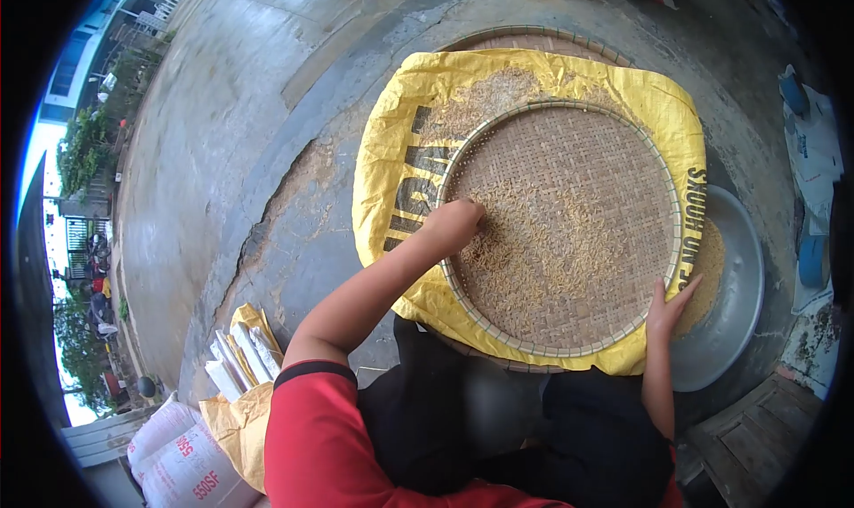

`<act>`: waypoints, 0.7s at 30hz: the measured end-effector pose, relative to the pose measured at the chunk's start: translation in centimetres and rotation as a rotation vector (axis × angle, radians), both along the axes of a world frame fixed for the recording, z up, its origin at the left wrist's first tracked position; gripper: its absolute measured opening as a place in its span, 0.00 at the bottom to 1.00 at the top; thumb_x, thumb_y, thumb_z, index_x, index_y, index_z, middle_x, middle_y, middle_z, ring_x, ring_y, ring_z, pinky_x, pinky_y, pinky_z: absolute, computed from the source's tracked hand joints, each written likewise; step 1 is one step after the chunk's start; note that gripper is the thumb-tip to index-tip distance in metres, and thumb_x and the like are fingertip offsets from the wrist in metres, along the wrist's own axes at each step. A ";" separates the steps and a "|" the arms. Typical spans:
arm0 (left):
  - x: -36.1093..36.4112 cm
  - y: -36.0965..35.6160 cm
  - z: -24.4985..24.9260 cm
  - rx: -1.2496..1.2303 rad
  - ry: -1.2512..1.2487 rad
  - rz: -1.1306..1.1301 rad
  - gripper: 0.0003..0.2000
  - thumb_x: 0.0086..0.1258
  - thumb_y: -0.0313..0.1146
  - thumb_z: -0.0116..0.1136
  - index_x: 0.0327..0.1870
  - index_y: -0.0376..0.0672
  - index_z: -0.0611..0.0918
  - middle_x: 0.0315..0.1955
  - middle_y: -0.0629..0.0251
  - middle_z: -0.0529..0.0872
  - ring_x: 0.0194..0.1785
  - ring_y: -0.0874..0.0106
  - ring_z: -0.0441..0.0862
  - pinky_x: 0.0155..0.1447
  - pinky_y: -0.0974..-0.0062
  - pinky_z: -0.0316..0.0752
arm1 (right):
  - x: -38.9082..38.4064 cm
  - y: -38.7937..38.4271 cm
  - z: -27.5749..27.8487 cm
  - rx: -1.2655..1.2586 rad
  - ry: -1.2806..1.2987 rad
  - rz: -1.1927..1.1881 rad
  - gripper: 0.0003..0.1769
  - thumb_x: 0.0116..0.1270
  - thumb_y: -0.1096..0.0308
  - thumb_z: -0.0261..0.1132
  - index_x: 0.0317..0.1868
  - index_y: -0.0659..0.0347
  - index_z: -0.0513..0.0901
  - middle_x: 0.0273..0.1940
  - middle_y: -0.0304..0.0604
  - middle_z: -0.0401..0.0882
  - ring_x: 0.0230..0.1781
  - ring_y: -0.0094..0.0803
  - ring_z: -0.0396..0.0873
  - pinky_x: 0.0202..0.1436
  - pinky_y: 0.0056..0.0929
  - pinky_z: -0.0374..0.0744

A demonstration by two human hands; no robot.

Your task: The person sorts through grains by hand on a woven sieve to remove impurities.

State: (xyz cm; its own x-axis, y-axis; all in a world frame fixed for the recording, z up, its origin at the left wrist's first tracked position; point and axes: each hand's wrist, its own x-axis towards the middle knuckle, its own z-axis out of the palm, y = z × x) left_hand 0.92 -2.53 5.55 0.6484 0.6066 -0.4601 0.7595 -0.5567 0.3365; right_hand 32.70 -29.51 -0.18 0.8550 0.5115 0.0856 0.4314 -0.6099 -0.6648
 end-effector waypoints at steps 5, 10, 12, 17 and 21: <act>0.1 0.1 -0.2 0.054 -0.002 -0.209 0.06 0.60 0.24 0.52 0.37 0.36 0.78 0.36 0.52 0.81 0.41 0.54 0.82 0.42 0.61 0.78 | 0.5 -0.3 -0.8 0.065 0.019 0.029 0.46 0.62 0.70 0.62 0.73 0.63 0.41 0.71 0.64 0.46 0.71 0.55 0.50 0.72 0.41 0.53; -0.2 0.6 -0.4 0.048 0.004 -0.238 0.06 0.59 0.25 0.54 0.36 0.35 0.77 0.36 0.52 0.81 0.40 0.54 0.82 0.43 0.61 0.78 | 0.5 0.0 -0.5 0.073 0.010 0.021 0.45 0.62 0.71 0.62 0.73 0.62 0.44 0.70 0.64 0.49 0.70 0.55 0.54 0.71 0.42 0.55; 0.0 0.5 -0.4 -0.043 -0.064 -0.171 0.06 0.60 0.26 0.55 0.36 0.35 0.77 0.34 0.53 0.81 0.39 0.55 0.82 0.43 0.62 0.77 | 0.7 -0.3 -0.9 0.059 -0.024 0.037 0.45 0.62 0.71 0.62 0.73 0.62 0.44 0.69 0.64 0.51 0.70 0.55 0.54 0.71 0.41 0.55; 2.7 0.7 2.6 -0.372 -0.287 -0.097 0.08 0.65 0.32 0.55 0.36 0.35 0.76 0.27 0.59 0.81 0.35 0.65 0.83 0.40 0.71 0.76 | 0.0 -0.1 0.1 0.050 0.001 0.024 0.45 0.61 0.70 0.63 0.73 0.62 0.46 0.69 0.64 0.51 0.70 0.55 0.54 0.71 0.41 0.56; 11.5 -1.3 6.8 -0.910 -0.481 0.195 0.09 0.72 0.33 0.51 0.39 0.35 0.75 0.32 0.64 0.82 0.39 0.76 0.84 0.41 0.77 0.77 | 0.1 0.0 0.1 0.049 0.049 0.021 0.45 0.60 0.68 0.64 0.72 0.62 0.46 0.68 0.64 0.53 0.69 0.56 0.55 0.71 0.41 0.56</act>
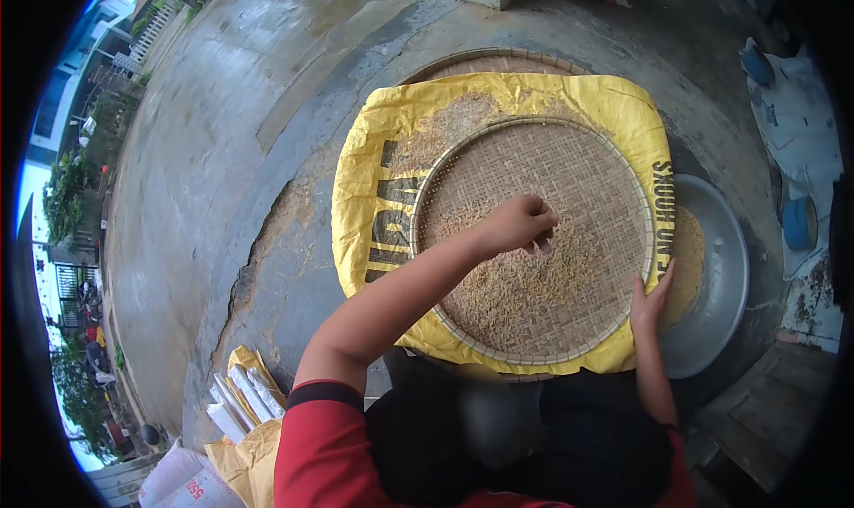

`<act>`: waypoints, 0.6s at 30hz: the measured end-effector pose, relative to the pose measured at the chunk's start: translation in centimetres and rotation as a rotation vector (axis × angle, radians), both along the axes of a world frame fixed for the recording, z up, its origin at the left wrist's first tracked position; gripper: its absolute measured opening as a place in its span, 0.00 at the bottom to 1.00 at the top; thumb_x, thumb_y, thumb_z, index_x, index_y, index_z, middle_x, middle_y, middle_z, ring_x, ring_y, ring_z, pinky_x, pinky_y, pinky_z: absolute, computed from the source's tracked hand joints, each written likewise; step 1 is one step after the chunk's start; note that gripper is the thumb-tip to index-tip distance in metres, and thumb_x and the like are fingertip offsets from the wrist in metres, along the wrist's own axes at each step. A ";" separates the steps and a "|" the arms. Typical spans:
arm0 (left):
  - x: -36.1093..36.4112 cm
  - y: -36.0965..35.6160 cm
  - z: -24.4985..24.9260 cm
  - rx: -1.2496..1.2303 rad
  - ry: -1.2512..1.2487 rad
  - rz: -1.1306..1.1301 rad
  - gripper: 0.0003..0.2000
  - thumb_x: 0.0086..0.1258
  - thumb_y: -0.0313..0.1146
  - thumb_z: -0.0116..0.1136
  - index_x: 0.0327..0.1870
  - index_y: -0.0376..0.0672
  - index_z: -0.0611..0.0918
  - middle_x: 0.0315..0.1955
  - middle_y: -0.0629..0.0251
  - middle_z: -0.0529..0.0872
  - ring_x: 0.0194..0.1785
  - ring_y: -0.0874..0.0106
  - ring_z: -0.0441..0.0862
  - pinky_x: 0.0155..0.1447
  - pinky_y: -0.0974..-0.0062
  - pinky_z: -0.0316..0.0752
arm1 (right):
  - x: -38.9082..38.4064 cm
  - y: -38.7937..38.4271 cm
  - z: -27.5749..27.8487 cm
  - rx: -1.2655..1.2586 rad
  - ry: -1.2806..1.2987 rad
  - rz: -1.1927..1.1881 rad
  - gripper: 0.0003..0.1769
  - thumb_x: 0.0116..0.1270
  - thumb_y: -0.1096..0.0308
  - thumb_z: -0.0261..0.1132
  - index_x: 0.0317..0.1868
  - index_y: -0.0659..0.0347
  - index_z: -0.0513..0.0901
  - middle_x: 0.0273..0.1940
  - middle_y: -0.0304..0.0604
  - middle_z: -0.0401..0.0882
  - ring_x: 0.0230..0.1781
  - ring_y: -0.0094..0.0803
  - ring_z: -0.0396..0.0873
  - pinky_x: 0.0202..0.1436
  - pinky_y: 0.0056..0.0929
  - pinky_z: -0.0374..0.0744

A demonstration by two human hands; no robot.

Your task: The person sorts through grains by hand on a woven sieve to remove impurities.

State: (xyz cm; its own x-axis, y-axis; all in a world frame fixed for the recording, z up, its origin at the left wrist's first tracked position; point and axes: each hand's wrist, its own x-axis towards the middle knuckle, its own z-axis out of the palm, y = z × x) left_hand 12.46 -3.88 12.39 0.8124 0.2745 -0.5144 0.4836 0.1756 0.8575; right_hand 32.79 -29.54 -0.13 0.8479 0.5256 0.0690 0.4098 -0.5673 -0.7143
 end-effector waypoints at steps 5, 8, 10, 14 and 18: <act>6.1 -5.2 4.9 -0.335 -0.438 -0.292 0.14 0.73 0.32 0.49 0.56 0.36 0.74 0.44 0.62 0.83 0.47 0.74 0.82 0.49 0.76 0.76 | 0.3 -0.6 -0.9 0.000 -0.039 0.037 0.47 0.59 0.64 0.66 0.72 0.63 0.46 0.68 0.65 0.53 0.69 0.57 0.55 0.70 0.42 0.56; 4.7 -3.2 3.3 -0.178 -0.414 -0.273 0.17 0.73 0.32 0.49 0.60 0.37 0.73 0.48 0.62 0.82 0.48 0.72 0.82 0.52 0.74 0.74 | 0.5 -0.5 -0.4 -0.006 -0.027 0.053 0.48 0.58 0.63 0.66 0.72 0.62 0.45 0.68 0.64 0.52 0.69 0.57 0.55 0.70 0.43 0.57; 2.3 -0.4 1.1 0.164 -0.192 -0.048 0.16 0.73 0.32 0.50 0.59 0.37 0.74 0.47 0.62 0.83 0.47 0.72 0.82 0.53 0.73 0.74 | -0.1 -0.1 0.6 -0.053 0.055 -0.018 0.48 0.58 0.63 0.66 0.72 0.62 0.46 0.68 0.64 0.53 0.69 0.57 0.55 0.70 0.43 0.57; -4.9 4.2 -3.5 0.356 -0.030 0.224 0.13 0.71 0.29 0.51 0.53 0.35 0.77 0.40 0.59 0.84 0.43 0.73 0.82 0.50 0.74 0.76 | 0.0 0.0 0.3 -0.010 0.056 -0.025 0.46 0.58 0.65 0.66 0.72 0.63 0.48 0.68 0.64 0.54 0.68 0.56 0.56 0.70 0.42 0.57; -9.0 4.5 -5.1 0.623 0.104 0.165 0.11 0.66 0.28 0.55 0.47 0.36 0.80 0.37 0.58 0.85 0.39 0.68 0.83 0.46 0.71 0.77 | 0.1 -0.1 -0.2 -0.004 0.004 0.000 0.45 0.59 0.66 0.65 0.72 0.63 0.48 0.68 0.63 0.54 0.68 0.55 0.57 0.69 0.41 0.58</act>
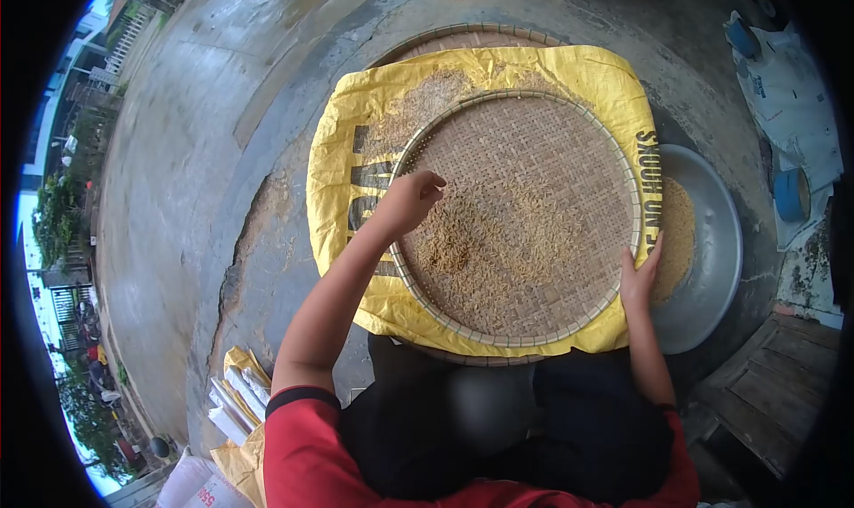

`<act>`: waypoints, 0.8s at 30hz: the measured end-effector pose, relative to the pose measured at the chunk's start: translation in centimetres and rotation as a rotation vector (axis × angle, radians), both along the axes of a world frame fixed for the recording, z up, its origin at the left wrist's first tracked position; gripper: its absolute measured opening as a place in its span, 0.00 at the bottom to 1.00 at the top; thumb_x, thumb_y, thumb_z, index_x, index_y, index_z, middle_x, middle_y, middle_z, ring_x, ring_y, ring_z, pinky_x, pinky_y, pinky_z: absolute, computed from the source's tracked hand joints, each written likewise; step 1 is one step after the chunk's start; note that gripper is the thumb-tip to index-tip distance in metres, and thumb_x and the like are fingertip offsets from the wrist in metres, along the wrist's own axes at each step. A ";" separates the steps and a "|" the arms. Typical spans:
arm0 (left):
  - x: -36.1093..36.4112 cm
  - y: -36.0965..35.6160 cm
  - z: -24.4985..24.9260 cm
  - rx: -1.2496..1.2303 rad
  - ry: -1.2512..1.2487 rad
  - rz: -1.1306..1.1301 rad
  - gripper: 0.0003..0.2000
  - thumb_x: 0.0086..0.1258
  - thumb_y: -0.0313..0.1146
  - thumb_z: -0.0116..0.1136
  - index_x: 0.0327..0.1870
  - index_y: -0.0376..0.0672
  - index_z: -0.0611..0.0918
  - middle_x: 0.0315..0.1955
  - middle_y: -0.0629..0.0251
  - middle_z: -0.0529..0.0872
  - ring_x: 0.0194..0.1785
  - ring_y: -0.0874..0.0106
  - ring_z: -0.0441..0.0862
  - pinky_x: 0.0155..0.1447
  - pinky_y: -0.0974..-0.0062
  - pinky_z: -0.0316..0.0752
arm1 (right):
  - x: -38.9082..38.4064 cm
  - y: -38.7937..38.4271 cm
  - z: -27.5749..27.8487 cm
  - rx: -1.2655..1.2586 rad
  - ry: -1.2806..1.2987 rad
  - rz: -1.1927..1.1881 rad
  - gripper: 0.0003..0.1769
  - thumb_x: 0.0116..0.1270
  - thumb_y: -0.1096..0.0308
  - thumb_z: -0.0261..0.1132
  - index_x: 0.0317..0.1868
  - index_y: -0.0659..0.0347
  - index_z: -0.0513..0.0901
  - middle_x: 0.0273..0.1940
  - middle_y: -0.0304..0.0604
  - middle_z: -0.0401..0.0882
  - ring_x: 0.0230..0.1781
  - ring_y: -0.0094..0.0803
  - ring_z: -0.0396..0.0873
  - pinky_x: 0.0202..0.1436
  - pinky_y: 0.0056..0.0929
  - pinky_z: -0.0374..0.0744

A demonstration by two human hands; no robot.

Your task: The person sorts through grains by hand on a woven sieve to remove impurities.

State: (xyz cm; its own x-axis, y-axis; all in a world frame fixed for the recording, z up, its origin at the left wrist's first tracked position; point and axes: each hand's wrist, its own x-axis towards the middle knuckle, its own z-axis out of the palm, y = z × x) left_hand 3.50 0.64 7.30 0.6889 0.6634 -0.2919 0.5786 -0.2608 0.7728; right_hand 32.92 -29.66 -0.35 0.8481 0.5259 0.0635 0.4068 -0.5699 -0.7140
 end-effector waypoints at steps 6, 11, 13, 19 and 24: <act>-1.6 -0.7 -2.0 0.258 0.320 -0.292 0.07 0.59 0.25 0.57 0.38 0.39 0.81 0.33 0.59 0.84 0.40 0.60 0.82 0.46 0.65 0.75 | -0.2 0.3 0.5 0.018 0.052 0.006 0.43 0.61 0.67 0.63 0.72 0.63 0.48 0.68 0.62 0.54 0.69 0.54 0.56 0.69 0.41 0.58; -2.9 -0.9 -2.0 0.135 0.391 -0.360 0.08 0.58 0.23 0.55 0.39 0.41 0.81 0.34 0.59 0.84 0.42 0.59 0.81 0.46 0.64 0.75 | 0.1 0.1 0.0 -0.010 -0.003 0.028 0.43 0.61 0.67 0.63 0.72 0.64 0.48 0.68 0.62 0.54 0.69 0.54 0.56 0.70 0.41 0.57; -3.1 -1.3 -1.5 0.134 0.420 -0.383 0.09 0.57 0.22 0.54 0.39 0.42 0.81 0.35 0.59 0.84 0.43 0.59 0.81 0.46 0.63 0.75 | -0.1 0.3 0.3 -0.015 -0.016 0.018 0.43 0.62 0.67 0.63 0.72 0.63 0.49 0.68 0.62 0.54 0.69 0.54 0.56 0.70 0.40 0.57; -3.2 -1.8 -1.0 0.271 0.528 -0.430 0.11 0.57 0.21 0.51 0.41 0.41 0.79 0.38 0.57 0.82 0.44 0.57 0.81 0.47 0.61 0.75 | -0.1 0.3 0.4 -0.025 -0.012 0.013 0.43 0.62 0.67 0.64 0.72 0.63 0.49 0.68 0.62 0.54 0.69 0.54 0.57 0.70 0.41 0.58; -3.5 -2.0 -1.6 0.387 0.481 -0.482 0.06 0.58 0.23 0.53 0.36 0.39 0.80 0.34 0.57 0.83 0.42 0.58 0.83 0.44 0.63 0.78 | -0.1 0.3 0.3 -0.005 0.013 0.006 0.42 0.62 0.67 0.64 0.71 0.63 0.50 0.69 0.61 0.54 0.69 0.52 0.56 0.70 0.39 0.57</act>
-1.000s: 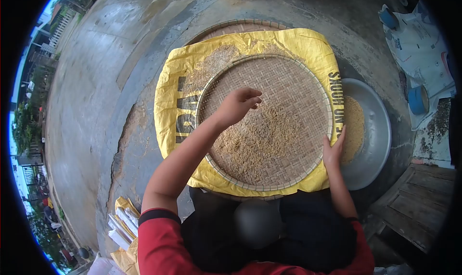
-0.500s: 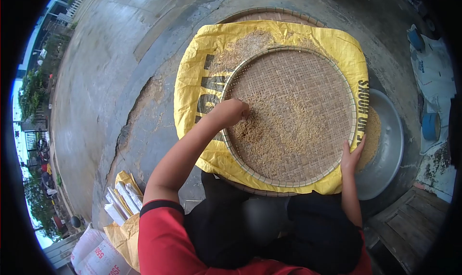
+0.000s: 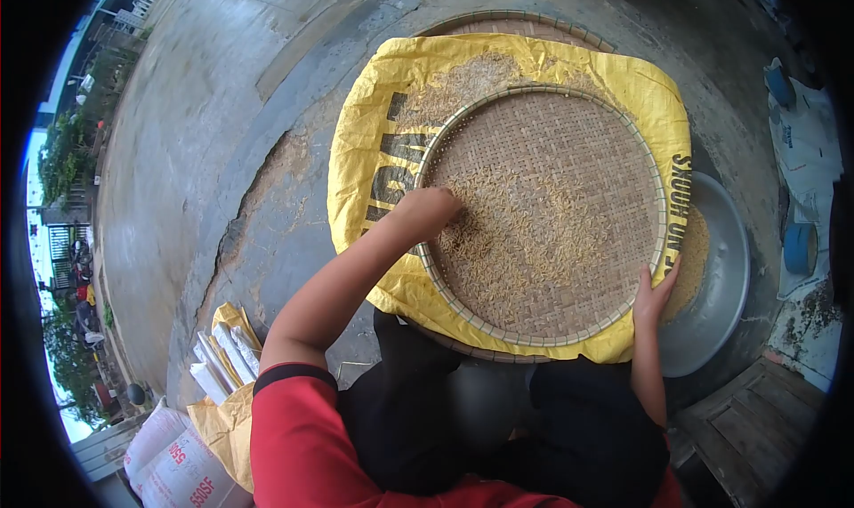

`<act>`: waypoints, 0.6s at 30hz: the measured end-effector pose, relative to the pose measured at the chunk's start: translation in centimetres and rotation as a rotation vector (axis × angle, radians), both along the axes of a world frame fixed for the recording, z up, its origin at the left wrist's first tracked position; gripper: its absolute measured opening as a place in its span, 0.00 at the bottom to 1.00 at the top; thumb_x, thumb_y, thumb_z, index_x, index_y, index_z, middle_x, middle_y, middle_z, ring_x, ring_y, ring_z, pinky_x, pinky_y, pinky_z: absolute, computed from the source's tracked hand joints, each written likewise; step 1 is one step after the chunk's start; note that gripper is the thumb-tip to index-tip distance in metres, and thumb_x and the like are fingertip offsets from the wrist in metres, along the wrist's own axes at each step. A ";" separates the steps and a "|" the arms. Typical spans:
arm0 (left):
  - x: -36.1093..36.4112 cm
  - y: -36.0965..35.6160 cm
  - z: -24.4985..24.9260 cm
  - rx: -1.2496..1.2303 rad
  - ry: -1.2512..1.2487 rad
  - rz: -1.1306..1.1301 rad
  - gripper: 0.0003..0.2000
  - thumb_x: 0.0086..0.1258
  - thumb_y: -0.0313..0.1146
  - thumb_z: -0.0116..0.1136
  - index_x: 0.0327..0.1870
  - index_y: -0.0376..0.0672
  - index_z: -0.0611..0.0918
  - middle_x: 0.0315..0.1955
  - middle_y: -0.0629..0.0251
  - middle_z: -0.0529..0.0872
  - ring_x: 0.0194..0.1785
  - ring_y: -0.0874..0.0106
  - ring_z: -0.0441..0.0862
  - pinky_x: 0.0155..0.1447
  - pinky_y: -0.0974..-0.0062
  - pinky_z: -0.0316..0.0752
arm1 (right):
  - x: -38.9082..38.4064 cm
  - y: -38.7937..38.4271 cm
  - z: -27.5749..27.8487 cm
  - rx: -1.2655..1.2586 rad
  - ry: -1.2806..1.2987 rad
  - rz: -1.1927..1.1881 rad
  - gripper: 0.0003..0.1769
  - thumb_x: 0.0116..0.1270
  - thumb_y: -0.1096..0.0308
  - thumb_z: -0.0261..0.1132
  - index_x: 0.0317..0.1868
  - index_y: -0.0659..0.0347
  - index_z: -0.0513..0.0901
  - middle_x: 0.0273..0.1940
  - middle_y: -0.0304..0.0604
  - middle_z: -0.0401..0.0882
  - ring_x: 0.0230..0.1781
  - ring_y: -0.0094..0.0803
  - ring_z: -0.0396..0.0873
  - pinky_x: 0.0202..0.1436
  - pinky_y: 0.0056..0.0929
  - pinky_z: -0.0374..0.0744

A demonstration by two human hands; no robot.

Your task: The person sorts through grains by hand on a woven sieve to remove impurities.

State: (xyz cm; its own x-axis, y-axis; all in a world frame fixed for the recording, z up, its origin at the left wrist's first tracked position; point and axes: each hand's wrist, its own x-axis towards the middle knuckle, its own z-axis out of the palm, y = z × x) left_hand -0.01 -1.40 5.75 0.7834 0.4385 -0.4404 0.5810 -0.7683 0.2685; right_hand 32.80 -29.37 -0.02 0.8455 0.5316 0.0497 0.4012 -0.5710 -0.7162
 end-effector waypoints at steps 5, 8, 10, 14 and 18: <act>0.2 -0.1 0.1 0.016 0.041 -0.006 0.06 0.58 0.23 0.55 0.36 0.39 0.81 0.34 0.56 0.83 0.42 0.58 0.83 0.44 0.64 0.79 | 0.1 0.0 -0.2 0.016 -0.008 0.005 0.41 0.62 0.69 0.64 0.71 0.64 0.51 0.69 0.60 0.53 0.70 0.51 0.55 0.71 0.38 0.55; 0.1 -0.1 -0.2 0.028 0.049 -0.035 0.06 0.57 0.23 0.55 0.34 0.39 0.81 0.35 0.56 0.84 0.41 0.58 0.83 0.43 0.64 0.79 | 0.1 -0.1 -0.2 0.009 -0.002 0.002 0.41 0.62 0.69 0.64 0.71 0.64 0.51 0.69 0.60 0.53 0.70 0.50 0.55 0.71 0.39 0.55; 0.1 -0.2 0.0 0.024 0.047 -0.041 0.06 0.57 0.23 0.55 0.34 0.39 0.82 0.35 0.55 0.84 0.41 0.58 0.83 0.43 0.64 0.79 | 0.3 -0.2 -0.5 0.012 -0.026 0.016 0.41 0.62 0.69 0.64 0.71 0.65 0.51 0.69 0.60 0.53 0.70 0.50 0.55 0.71 0.39 0.55; 0.1 -0.3 0.2 0.040 0.053 -0.009 0.06 0.57 0.22 0.55 0.34 0.38 0.82 0.35 0.55 0.84 0.41 0.58 0.84 0.43 0.64 0.79 | 0.3 -0.1 -0.4 0.020 -0.012 0.014 0.41 0.62 0.69 0.64 0.71 0.66 0.51 0.69 0.60 0.53 0.70 0.50 0.55 0.71 0.39 0.55; -0.1 -0.3 0.1 0.049 0.040 -0.013 0.06 0.56 0.23 0.55 0.34 0.37 0.81 0.34 0.53 0.84 0.41 0.57 0.83 0.43 0.64 0.79 | 0.1 0.0 -0.1 0.013 0.005 0.005 0.41 0.62 0.69 0.64 0.71 0.65 0.51 0.69 0.60 0.53 0.70 0.50 0.55 0.71 0.38 0.56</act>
State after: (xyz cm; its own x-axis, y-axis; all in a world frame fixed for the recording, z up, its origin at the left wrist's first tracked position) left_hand -0.09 -1.69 5.83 0.7714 0.4504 -0.4494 0.5805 -0.7874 0.2073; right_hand 32.88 -29.39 -0.09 0.8429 0.5354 0.0531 0.4009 -0.5592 -0.7257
